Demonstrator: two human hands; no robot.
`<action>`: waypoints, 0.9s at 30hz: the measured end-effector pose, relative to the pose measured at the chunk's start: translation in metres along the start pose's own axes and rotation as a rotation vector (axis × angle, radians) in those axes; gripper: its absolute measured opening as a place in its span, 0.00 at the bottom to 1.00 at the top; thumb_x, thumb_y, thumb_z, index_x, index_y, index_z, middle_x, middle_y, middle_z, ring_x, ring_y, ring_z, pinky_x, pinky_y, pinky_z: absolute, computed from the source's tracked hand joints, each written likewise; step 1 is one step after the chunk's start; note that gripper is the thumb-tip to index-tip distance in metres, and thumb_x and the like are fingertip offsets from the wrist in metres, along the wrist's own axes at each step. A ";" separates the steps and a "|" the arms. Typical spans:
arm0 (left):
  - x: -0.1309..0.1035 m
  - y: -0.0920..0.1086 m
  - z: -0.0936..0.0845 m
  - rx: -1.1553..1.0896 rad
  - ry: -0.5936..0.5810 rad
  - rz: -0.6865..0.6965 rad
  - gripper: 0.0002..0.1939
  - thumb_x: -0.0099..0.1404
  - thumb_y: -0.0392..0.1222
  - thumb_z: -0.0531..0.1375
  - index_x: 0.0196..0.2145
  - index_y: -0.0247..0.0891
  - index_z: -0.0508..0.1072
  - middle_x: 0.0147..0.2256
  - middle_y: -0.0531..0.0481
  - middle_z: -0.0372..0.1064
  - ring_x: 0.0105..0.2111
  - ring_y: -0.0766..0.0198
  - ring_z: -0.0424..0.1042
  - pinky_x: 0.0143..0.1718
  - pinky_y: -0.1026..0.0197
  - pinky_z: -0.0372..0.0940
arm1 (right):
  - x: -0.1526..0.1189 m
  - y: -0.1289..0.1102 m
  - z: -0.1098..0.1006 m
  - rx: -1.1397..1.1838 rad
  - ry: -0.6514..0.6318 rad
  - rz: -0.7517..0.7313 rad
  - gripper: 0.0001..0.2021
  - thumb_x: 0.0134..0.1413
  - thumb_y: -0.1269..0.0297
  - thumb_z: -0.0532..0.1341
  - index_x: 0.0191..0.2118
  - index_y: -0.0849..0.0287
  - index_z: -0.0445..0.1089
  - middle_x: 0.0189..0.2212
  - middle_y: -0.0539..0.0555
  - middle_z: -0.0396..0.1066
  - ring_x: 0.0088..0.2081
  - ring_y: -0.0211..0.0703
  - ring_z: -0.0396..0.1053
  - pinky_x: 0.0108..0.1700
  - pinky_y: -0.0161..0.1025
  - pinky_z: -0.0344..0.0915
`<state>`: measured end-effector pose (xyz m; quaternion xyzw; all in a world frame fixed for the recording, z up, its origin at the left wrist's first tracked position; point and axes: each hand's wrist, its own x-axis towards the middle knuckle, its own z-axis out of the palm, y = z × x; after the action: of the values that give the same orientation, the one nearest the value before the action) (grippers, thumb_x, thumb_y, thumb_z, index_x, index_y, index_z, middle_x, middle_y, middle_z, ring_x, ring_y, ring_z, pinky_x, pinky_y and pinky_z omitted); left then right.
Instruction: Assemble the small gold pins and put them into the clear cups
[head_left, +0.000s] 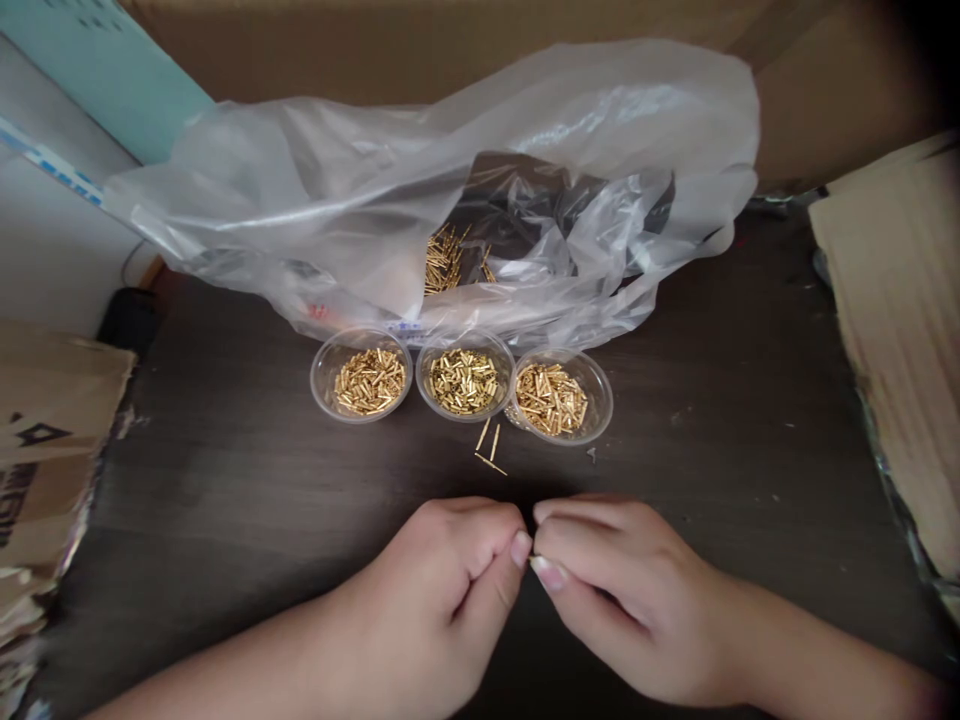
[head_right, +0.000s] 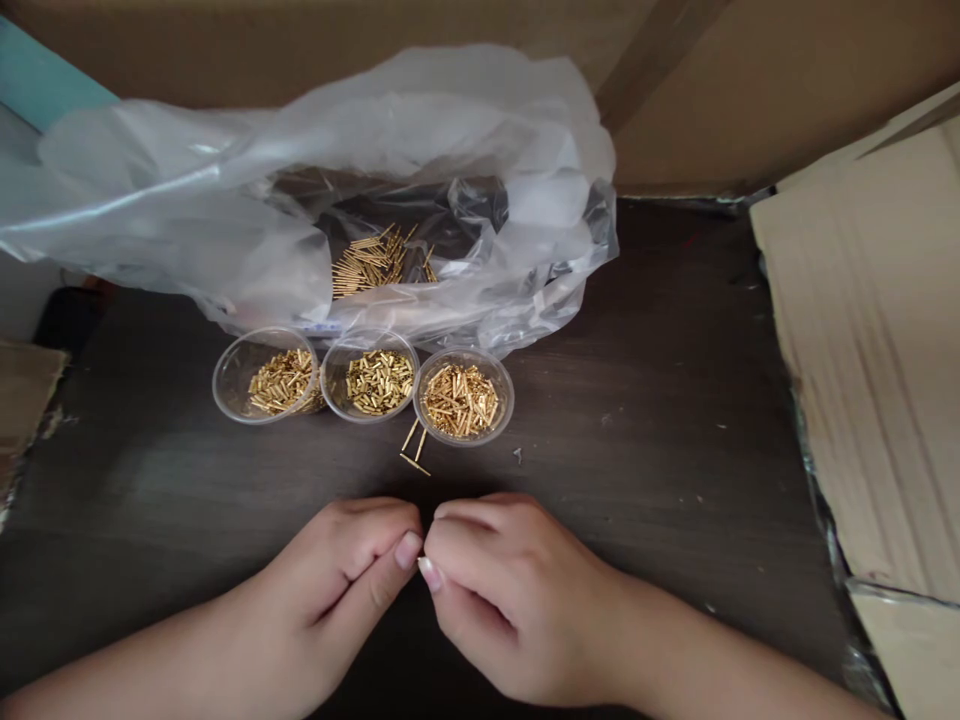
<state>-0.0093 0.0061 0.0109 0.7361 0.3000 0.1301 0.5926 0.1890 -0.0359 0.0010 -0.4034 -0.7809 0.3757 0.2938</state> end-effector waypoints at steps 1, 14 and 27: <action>0.000 0.000 0.000 -0.003 -0.008 -0.002 0.17 0.77 0.37 0.46 0.27 0.38 0.53 0.25 0.56 0.55 0.25 0.69 0.56 0.28 0.64 0.54 | 0.000 0.000 0.000 -0.006 -0.002 -0.008 0.14 0.61 0.78 0.51 0.28 0.57 0.48 0.23 0.45 0.50 0.25 0.32 0.51 0.27 0.35 0.49; -0.001 0.000 -0.001 -0.045 -0.018 0.011 0.17 0.77 0.39 0.47 0.28 0.38 0.54 0.25 0.56 0.55 0.25 0.68 0.56 0.28 0.63 0.54 | -0.003 -0.001 0.005 -0.074 0.016 -0.033 0.13 0.65 0.76 0.51 0.29 0.58 0.54 0.24 0.45 0.53 0.25 0.33 0.53 0.28 0.35 0.52; -0.002 0.002 -0.004 0.006 0.030 0.025 0.15 0.75 0.36 0.51 0.28 0.36 0.63 0.25 0.54 0.60 0.25 0.69 0.61 0.28 0.65 0.59 | -0.005 0.007 -0.002 -0.257 0.010 -0.096 0.15 0.71 0.68 0.52 0.29 0.58 0.61 0.24 0.47 0.59 0.25 0.36 0.54 0.29 0.38 0.52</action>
<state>-0.0123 0.0084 0.0146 0.7396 0.2999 0.1476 0.5841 0.1959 -0.0370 -0.0043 -0.4018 -0.8394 0.2561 0.2614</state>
